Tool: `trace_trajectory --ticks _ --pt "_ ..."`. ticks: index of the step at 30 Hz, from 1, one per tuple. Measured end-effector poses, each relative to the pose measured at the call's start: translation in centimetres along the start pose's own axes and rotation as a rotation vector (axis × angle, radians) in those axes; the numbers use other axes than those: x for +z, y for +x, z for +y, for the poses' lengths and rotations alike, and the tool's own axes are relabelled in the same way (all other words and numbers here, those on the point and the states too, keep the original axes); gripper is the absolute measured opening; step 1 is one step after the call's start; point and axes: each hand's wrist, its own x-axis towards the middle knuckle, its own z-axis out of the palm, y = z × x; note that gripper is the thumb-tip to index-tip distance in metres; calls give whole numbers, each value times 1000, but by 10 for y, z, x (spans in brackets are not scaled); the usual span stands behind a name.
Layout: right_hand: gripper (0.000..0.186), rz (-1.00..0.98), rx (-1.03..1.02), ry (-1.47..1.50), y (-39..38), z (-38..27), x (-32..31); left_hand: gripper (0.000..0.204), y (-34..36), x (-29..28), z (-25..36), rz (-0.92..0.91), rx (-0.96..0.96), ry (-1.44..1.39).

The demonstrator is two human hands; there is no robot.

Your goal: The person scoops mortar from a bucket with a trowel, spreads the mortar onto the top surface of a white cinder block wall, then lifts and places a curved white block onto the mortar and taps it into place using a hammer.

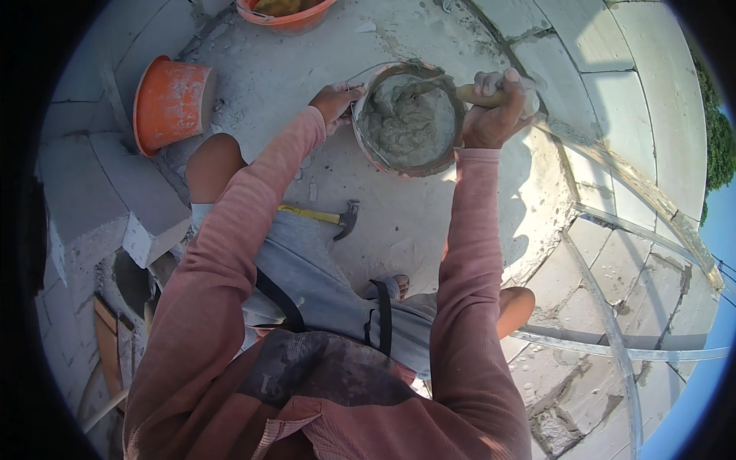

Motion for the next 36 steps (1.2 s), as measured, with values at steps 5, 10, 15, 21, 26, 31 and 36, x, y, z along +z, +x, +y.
trace_trajectory --ticks 5,10,15,21,26,31,36 --pt "20 39 64 -345 -23 59 17 19 7 -3 -4 7 29 43" --pt "19 -54 62 -578 -34 74 -4 20 5 6 0 4 58 104" --pt "17 -15 176 -331 -69 18 -24 23 -4 2 2 31 0 21" --pt "15 -30 31 -108 -52 -41 -15 22 1 0 -1 40 12 49" --pt "13 27 -173 -88 -10 -21 12 21 2 -3 -2 58 3 49" --pt "15 159 -40 -253 -4 67 0 20 -1 8 3 43 -10 35" --pt "10 122 111 -488 -35 76 -14 20 0 -1 4 53 -17 59"
